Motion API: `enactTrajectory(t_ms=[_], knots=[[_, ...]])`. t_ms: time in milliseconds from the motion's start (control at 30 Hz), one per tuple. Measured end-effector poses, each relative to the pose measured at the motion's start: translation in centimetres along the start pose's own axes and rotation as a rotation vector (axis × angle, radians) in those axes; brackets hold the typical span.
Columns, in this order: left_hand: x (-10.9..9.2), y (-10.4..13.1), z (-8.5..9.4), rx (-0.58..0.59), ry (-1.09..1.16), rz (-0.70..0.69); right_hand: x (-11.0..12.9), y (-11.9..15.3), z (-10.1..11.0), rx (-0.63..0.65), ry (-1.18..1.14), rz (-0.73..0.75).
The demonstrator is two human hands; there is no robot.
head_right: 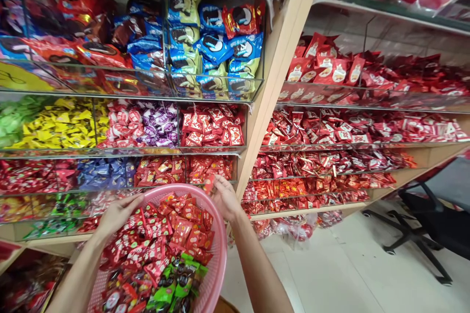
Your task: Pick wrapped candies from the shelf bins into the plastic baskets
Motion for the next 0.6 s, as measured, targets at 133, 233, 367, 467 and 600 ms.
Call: enactTrajectory(t_ms=[133,233,367,467,600], knots=[[-0.2,0.3,0.2,-0.007,0.009,0.012,-2.3,2.6,-3.0,0.154,-0.381,-0.326],[-0.4,0.5,0.3,-0.004,0.009,0.020,-2.6,4.0,-4.7,0.256,-0.571,-0.404],[-0.7,0.7,0.6,-0.005,0.000,0.020,-2.7,4.6,-5.1,0.280,-0.624,-0.423],[-0.7,0.9,0.8,-0.001,-0.010,0.026,-2.8,4.4,-4.7,0.260,-0.539,-0.405],[-0.3,0.8,0.6,0.017,-0.038,0.046,-2.9,3.5,-3.0,0.199,-0.191,-0.266]])
Point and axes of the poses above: each hand's wrist, its own y-axis away from the middle knuckle, its own z-axis out of the back of the hand, x = y × z, the point moved 8 cm from there along -y, towards the middle knuckle, and after that the axes turned 15 degrees about -y, right-handed, at the moved point
